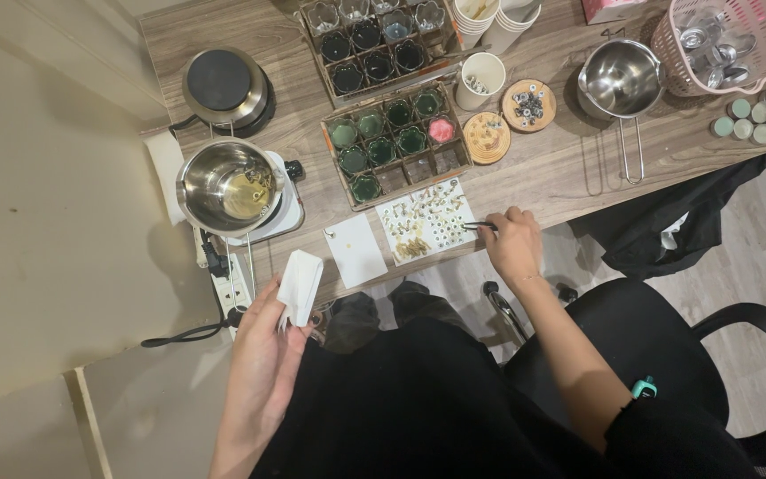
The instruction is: Preparing candle containers by adding wicks and decorative elements, then melting and pouring wax into them.
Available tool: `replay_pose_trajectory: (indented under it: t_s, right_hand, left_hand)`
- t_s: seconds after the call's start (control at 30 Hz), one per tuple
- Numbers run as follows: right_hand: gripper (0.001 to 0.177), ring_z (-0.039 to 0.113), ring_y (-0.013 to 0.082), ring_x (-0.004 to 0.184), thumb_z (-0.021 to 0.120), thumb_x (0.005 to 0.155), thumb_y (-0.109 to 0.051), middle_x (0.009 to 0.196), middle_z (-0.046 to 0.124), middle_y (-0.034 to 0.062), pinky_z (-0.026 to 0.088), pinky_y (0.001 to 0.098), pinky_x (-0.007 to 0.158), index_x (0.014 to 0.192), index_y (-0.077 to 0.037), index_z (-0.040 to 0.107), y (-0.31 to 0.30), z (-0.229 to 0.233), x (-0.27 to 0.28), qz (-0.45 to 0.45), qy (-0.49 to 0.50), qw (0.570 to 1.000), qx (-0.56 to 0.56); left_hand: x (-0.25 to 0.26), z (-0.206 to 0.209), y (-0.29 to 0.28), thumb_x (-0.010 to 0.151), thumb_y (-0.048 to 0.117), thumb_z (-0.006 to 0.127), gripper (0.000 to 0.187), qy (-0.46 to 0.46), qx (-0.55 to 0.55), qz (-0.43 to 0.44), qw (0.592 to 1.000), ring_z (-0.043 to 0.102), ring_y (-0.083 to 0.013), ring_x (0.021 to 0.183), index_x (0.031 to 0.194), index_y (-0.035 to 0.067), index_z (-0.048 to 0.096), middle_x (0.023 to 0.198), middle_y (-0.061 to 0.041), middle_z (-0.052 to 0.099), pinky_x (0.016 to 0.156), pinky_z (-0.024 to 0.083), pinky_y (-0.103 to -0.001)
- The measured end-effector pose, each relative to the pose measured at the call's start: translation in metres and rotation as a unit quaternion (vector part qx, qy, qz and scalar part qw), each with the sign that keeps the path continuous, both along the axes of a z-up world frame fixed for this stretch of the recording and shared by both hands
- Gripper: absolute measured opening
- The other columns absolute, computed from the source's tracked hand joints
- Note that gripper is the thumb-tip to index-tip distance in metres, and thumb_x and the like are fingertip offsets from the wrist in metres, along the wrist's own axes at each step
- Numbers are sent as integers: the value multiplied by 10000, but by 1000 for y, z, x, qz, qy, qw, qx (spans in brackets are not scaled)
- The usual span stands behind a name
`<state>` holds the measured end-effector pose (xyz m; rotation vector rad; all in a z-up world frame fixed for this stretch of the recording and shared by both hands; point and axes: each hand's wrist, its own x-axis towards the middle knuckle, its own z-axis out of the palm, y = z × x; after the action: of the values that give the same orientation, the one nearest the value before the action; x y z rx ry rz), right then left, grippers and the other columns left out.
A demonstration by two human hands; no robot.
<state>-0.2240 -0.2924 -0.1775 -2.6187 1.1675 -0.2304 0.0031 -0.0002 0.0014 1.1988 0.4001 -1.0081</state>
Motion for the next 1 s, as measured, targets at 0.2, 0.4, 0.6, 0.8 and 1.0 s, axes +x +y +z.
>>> replay_pose_trajectory:
  t_s: [0.2, 0.4, 0.6, 0.8, 1.0]
  right_hand:
    - [214, 592, 337, 941, 800, 826, -219, 932, 655, 125, 478, 460, 869, 987, -79, 784, 1, -4, 0, 5, 9, 1000, -19]
    - [208, 594, 337, 925, 803, 831, -218, 924, 653, 126, 483, 454, 849, 986, -80, 787, 3, 7, 0, -1, 8, 1000, -19]
    - [195, 602, 330, 911, 808, 822, -214, 905, 656, 121, 492, 445, 842, 963, -80, 789, 11, 13, -6, -18, 26, 999, -20]
    - [202, 609, 346, 917, 802, 831, -210, 918, 669, 138, 491, 456, 851, 973, -67, 783, 11, 16, -8, -12, 16, 999, -31]
    - [222, 629, 273, 814, 788, 901, -236, 852, 717, 145, 493, 388, 741, 1030, -56, 792, -14, 55, 35, -92, -75, 984, 136]
  left_hand:
    - [-1, 6, -1, 1009, 216, 539, 368, 9, 0, 1, 1000, 612, -96, 854, 1312, 19, 609, 1059, -26, 667, 754, 532, -277]
    - [-2, 1, 4, 1026, 216, 544, 369, 11, -1, -3, 1000, 607, -114, 834, 1330, 21, 620, 1043, -35, 660, 738, 517, -270]
    - [-2, 3, 1, 1023, 193, 536, 371, 2, -29, -5, 1000, 613, -105, 874, 1334, -2, 596, 1098, -46, 671, 759, 519, -286]
    - [-1, -2, 0, 1020, 187, 525, 389, -13, -49, -6, 999, 623, -111, 923, 1343, -25, 570, 1128, -59, 668, 789, 534, -305]
    - [-6, -25, 19, 1003, 183, 543, 412, 6, -27, 53, 998, 622, -186, 895, 1375, 6, 554, 1133, -105, 670, 810, 534, -327]
